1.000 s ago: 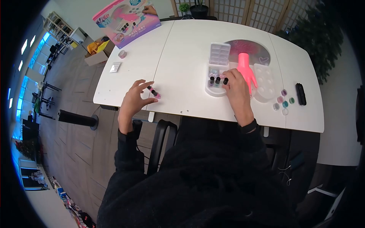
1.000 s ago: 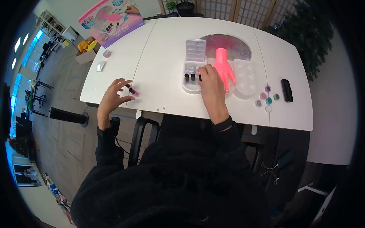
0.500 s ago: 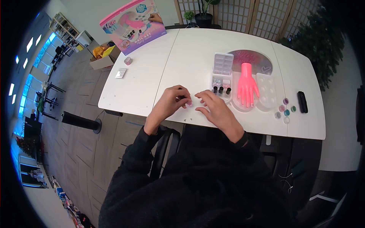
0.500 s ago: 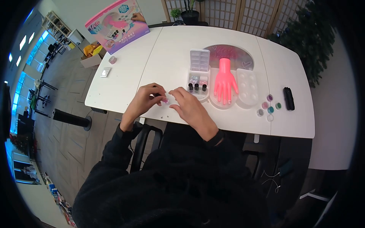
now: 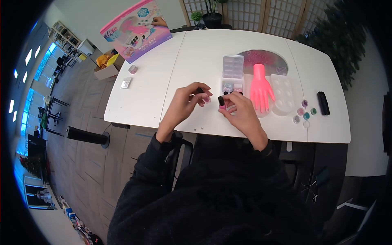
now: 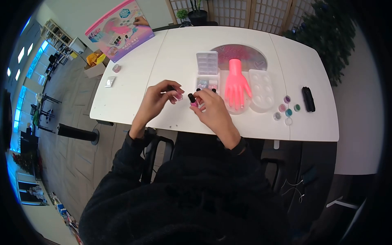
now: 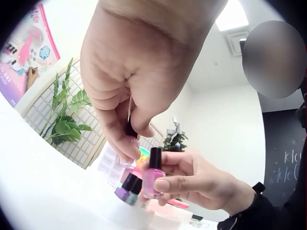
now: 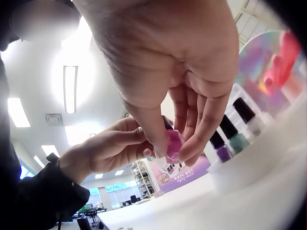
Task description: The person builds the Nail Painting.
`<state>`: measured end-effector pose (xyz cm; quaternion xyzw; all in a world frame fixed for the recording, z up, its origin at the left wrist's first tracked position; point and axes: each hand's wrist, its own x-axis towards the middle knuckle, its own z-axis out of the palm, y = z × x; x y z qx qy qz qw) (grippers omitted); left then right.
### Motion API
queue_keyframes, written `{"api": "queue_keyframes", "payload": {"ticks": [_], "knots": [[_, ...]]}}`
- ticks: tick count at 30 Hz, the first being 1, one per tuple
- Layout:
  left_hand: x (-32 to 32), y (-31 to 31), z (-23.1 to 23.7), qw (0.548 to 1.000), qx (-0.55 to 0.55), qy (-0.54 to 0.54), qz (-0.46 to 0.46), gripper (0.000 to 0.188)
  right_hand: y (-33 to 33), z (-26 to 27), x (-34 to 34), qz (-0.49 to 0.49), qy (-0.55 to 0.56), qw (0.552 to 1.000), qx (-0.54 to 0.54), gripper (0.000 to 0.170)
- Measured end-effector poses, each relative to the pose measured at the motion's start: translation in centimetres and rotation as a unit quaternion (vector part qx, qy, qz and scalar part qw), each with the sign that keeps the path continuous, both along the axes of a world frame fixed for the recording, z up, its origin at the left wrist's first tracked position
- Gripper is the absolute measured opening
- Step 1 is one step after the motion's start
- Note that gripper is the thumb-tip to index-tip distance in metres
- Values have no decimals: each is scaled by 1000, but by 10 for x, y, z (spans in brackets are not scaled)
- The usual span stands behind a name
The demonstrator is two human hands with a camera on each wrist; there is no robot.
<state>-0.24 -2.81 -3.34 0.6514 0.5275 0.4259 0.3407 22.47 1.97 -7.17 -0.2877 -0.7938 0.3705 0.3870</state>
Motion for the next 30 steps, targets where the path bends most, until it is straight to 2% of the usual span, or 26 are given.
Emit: {"api": "queue_keyframes", "payload": {"ticks": [5, 9, 13, 15, 21, 25, 30], "knots": [[-2, 0, 9, 998, -18, -57, -13, 15, 9, 13, 22, -64, 16, 997, 36, 33], [3, 3, 4, 998, 2, -56, -41, 17, 11, 19, 32, -86, 9, 996, -8, 44], [9, 7, 2, 998, 9, -31, -48, 19, 9, 24, 37, -81, 5, 996, -45, 49], [10, 9, 1, 998, 11, -25, -55, 19, 12, 20, 39, -43, 53, 989, -130, 49], [19, 9, 8, 1000, 3, 7, -28, 18, 15, 18, 39, -35, 112, 984, -131, 50], [21, 11, 5, 1000, -12, 27, -5, 20, 16, 16, 39, -45, 94, 988, -114, 48], [22, 13, 4, 999, -35, -5, 0, 20, 14, 23, 40, -52, 61, 990, -114, 43]]}}
